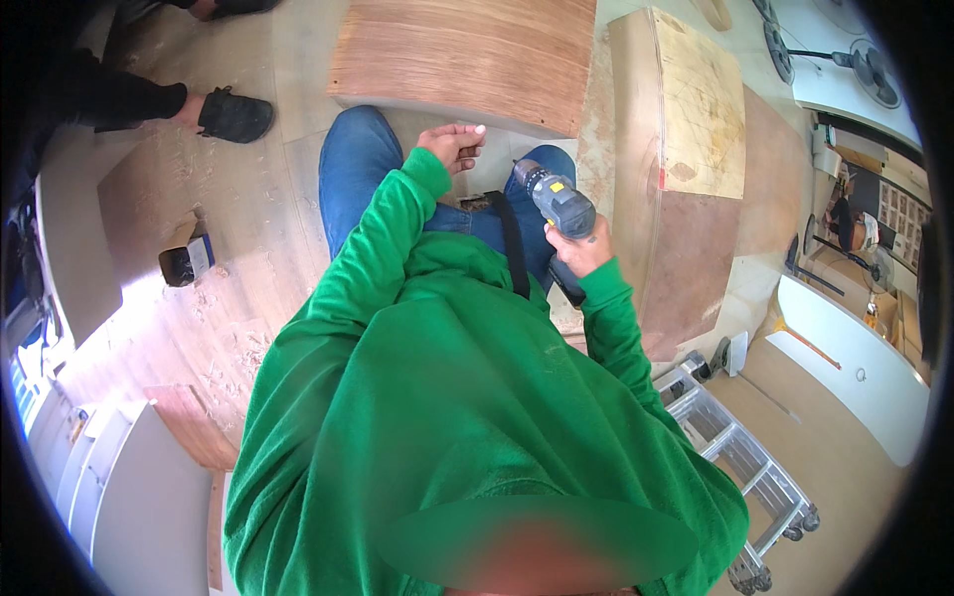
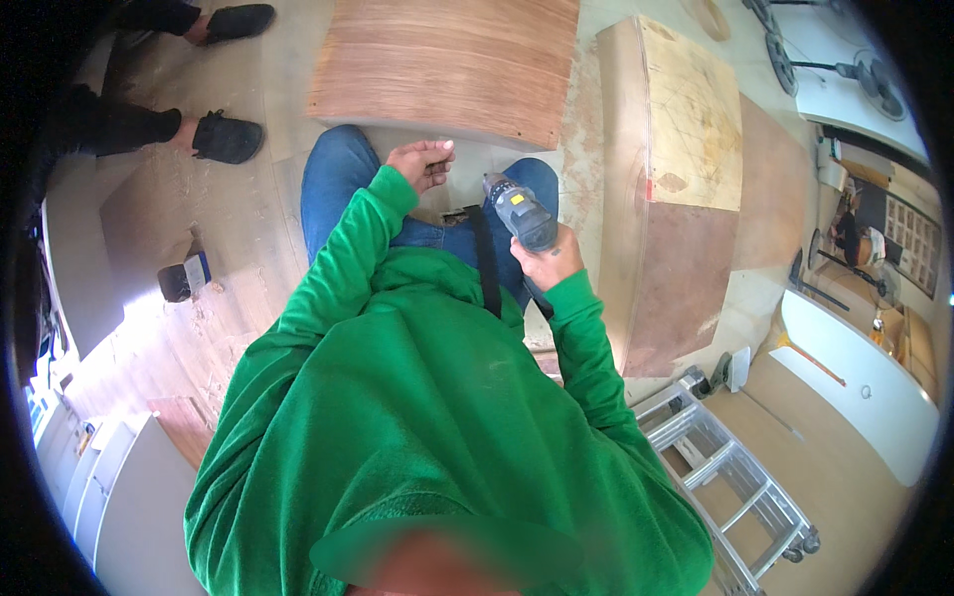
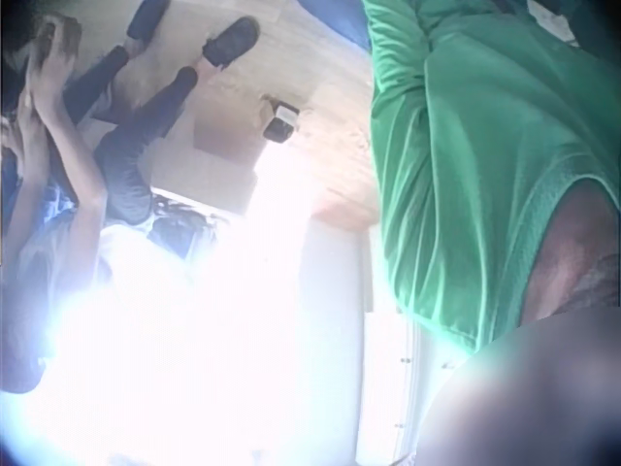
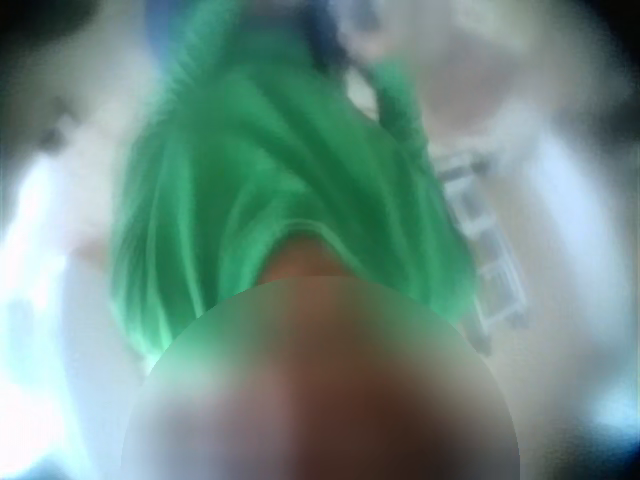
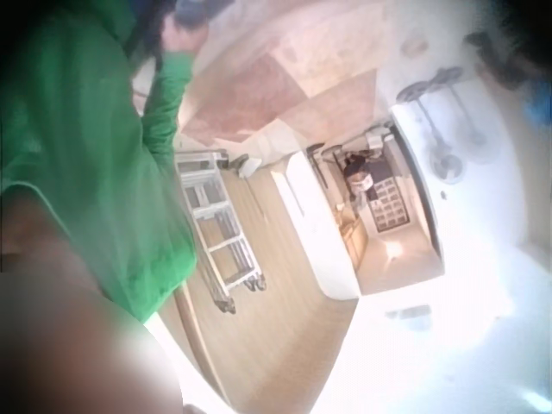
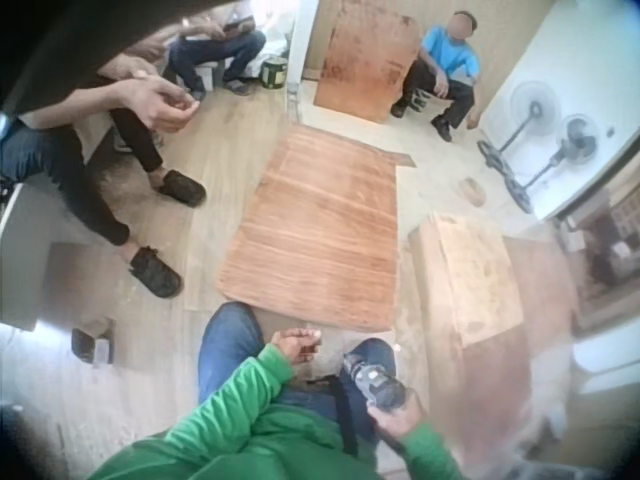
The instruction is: The person kneels on the floor and uses a cordless drill to drive screws into a rectangular wooden board. They repeatedly pick up screws, position them, and drill them into the board while other people sit nearby.
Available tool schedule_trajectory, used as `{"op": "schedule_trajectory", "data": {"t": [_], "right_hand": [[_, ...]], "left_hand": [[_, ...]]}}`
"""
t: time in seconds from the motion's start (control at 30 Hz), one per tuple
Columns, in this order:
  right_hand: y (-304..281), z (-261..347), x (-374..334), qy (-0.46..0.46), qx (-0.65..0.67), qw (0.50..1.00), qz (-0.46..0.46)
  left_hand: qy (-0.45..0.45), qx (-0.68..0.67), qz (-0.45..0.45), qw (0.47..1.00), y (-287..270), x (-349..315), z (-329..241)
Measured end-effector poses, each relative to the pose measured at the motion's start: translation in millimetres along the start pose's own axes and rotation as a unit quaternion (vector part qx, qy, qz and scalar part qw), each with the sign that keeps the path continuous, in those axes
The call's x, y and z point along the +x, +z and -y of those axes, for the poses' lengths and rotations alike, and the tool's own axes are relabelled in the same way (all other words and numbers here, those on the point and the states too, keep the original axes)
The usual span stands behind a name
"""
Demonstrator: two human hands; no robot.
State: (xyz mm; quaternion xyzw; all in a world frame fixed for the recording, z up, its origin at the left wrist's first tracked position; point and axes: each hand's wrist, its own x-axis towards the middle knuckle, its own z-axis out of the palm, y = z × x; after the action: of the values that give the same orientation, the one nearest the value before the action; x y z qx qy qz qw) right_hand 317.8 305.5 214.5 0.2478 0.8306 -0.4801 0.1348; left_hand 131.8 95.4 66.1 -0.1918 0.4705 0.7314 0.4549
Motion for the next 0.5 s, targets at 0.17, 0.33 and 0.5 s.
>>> {"op": "schedule_trajectory", "data": {"t": [0.17, 0.33, 0.5], "right_hand": [[7, 16, 6, -0.054, 0.012, 0.998, 0.015], [19, 29, 16, -0.064, 0.058, 0.996, 0.032], [26, 33, 23, -0.065, 0.046, 0.995, 0.052]], "left_hand": [[0.008, -0.052, 0.003, 0.999, -10, -5, -1], [0.028, -0.114, 0.059, 0.991, -19, -10, -2], [0.039, -0.14, 0.061, 0.988, -27, -22, -12]]}}
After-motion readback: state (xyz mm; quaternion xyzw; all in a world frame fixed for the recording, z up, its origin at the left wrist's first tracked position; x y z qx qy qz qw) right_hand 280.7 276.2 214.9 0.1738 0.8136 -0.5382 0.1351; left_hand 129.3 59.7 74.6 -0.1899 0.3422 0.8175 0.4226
